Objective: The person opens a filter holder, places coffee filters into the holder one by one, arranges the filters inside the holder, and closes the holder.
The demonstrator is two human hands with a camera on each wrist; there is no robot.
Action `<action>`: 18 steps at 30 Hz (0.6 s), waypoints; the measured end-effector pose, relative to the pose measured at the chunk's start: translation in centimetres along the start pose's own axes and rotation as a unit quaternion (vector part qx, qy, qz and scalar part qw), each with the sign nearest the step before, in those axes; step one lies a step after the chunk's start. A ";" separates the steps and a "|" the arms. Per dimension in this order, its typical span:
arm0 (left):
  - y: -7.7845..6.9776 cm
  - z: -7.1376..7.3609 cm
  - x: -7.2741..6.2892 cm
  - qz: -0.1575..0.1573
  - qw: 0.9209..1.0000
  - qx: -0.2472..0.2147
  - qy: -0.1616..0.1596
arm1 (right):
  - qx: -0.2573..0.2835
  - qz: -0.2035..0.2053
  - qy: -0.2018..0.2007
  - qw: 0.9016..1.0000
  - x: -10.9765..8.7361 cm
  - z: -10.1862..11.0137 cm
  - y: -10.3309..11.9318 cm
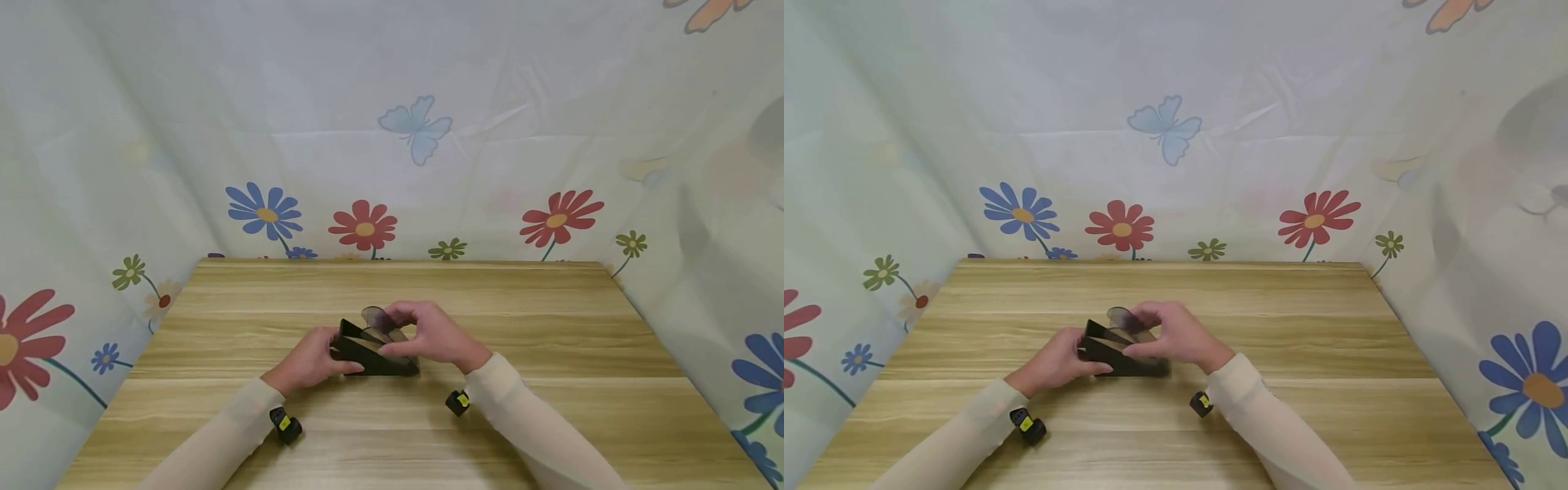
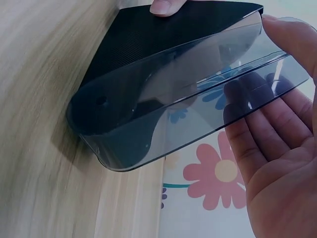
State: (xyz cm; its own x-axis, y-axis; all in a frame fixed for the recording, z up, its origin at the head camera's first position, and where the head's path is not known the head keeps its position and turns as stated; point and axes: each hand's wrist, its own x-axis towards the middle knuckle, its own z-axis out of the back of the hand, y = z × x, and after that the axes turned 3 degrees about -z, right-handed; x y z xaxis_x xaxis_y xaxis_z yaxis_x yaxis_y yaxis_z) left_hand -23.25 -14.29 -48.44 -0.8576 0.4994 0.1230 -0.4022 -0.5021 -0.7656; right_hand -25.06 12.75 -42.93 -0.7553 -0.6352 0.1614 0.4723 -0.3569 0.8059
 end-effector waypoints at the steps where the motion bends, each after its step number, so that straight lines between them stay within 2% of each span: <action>1: 0.0 0.0 0.0 0.000 1.000 0.000 0.000 | -0.002 0.002 0.001 1.000 0.1 -0.1 0.0; 8: -0.1 0.1 0.1 0.005 1.000 -0.002 0.003 | -0.006 -0.004 0.011 1.000 0.5 -0.3 -0.1; 18: 0.0 0.1 0.2 -0.005 1.000 0.004 0.004 | -0.014 -0.014 0.027 0.999 1.0 -0.6 0.1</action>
State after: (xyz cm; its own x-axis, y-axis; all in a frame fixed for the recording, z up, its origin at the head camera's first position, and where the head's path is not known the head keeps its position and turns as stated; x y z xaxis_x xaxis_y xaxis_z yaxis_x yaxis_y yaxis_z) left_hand -23.40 -14.26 -48.35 -0.8510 0.5100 0.1252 -0.4131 -0.5029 -0.7593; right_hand -25.45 11.68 -43.07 -0.7437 -0.6599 0.1072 0.4641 -0.3941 0.7933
